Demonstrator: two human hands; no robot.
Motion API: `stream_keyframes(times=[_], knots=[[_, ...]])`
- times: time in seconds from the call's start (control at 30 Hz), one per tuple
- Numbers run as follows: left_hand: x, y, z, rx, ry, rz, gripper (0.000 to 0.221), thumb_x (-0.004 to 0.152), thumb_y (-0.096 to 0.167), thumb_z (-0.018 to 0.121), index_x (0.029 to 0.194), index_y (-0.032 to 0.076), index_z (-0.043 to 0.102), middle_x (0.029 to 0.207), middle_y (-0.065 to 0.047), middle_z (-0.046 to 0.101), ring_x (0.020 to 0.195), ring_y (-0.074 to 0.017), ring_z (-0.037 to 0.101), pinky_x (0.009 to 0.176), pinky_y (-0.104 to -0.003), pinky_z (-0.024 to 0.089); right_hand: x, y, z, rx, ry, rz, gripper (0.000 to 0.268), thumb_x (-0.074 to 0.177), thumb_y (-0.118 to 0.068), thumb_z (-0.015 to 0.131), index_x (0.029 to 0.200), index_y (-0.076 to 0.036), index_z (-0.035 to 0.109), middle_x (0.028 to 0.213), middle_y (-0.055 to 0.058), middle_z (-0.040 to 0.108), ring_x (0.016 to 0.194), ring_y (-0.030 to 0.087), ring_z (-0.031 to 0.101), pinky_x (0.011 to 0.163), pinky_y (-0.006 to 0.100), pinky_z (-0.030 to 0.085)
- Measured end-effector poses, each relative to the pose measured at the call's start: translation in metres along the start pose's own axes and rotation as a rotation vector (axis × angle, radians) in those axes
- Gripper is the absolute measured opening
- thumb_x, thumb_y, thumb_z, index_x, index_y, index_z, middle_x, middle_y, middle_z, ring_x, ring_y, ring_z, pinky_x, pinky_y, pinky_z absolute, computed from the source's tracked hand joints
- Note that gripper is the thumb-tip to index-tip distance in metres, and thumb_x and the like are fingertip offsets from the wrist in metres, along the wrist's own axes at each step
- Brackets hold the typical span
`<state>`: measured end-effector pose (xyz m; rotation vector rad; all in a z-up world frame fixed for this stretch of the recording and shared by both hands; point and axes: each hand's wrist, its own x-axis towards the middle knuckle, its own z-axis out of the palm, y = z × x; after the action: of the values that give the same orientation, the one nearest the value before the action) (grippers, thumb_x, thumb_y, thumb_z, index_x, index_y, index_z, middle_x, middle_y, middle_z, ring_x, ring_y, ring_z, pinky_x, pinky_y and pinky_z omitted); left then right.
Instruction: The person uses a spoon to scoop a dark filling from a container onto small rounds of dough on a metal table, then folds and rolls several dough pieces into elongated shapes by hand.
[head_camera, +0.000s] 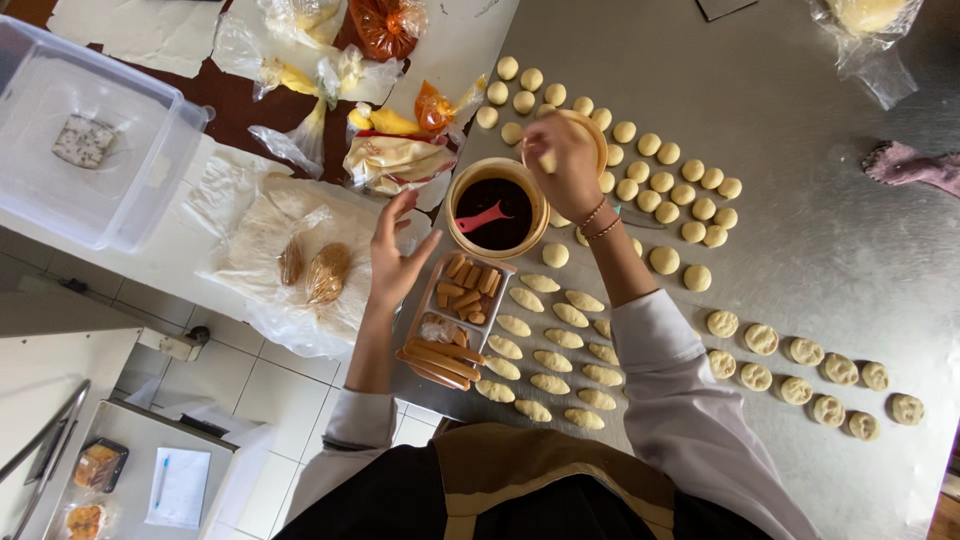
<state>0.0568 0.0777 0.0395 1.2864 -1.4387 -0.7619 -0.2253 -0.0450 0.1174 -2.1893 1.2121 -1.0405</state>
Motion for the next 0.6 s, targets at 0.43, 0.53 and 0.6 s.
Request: stream_keyframes(times=[0.43, 0.53, 0.6], knots=[[-0.061, 0.040, 0.008, -0.053, 0.259, -0.048, 0.031, 0.100, 0.007, 0.068, 0.130, 0.001, 0.061, 0.128, -0.014, 0.071, 0.118, -0.0236, 0.068, 0.097, -0.037, 0.054, 0.016, -0.033, 0.019, -0.077, -0.582, -0.138, 0.027, 0.083, -0.014, 0.082, 0.080, -0.006, 0.056, 0.085, 0.008, 0.065, 0.075, 0.023, 0.069, 0.073, 0.038, 0.057], [-0.059, 0.031, 0.023, 0.028, 0.254, -0.065, 0.026, 0.100, 0.012, 0.069, 0.124, 0.005, 0.066, 0.124, -0.013, 0.074, 0.112, -0.0224, 0.073, 0.094, -0.037, 0.061, 0.012, -0.040, 0.002, -0.223, -0.460, -0.168, 0.036, 0.080, -0.019, 0.085, 0.082, -0.005, 0.053, 0.077, 0.010, 0.063, 0.071, 0.032, 0.065, 0.065, 0.043, 0.052], [-0.056, 0.034, 0.036, 0.131, 0.147, -0.039, 0.030, 0.101, 0.018, 0.067, 0.128, 0.006, 0.064, 0.128, -0.013, 0.072, 0.109, -0.0225, 0.071, 0.089, -0.036, 0.062, 0.008, -0.041, 0.003, -0.247, -0.436, -0.173, 0.033, 0.083, -0.017, 0.083, 0.089, -0.005, 0.053, 0.075, 0.011, 0.063, 0.071, 0.033, 0.066, 0.065, 0.044, 0.053]])
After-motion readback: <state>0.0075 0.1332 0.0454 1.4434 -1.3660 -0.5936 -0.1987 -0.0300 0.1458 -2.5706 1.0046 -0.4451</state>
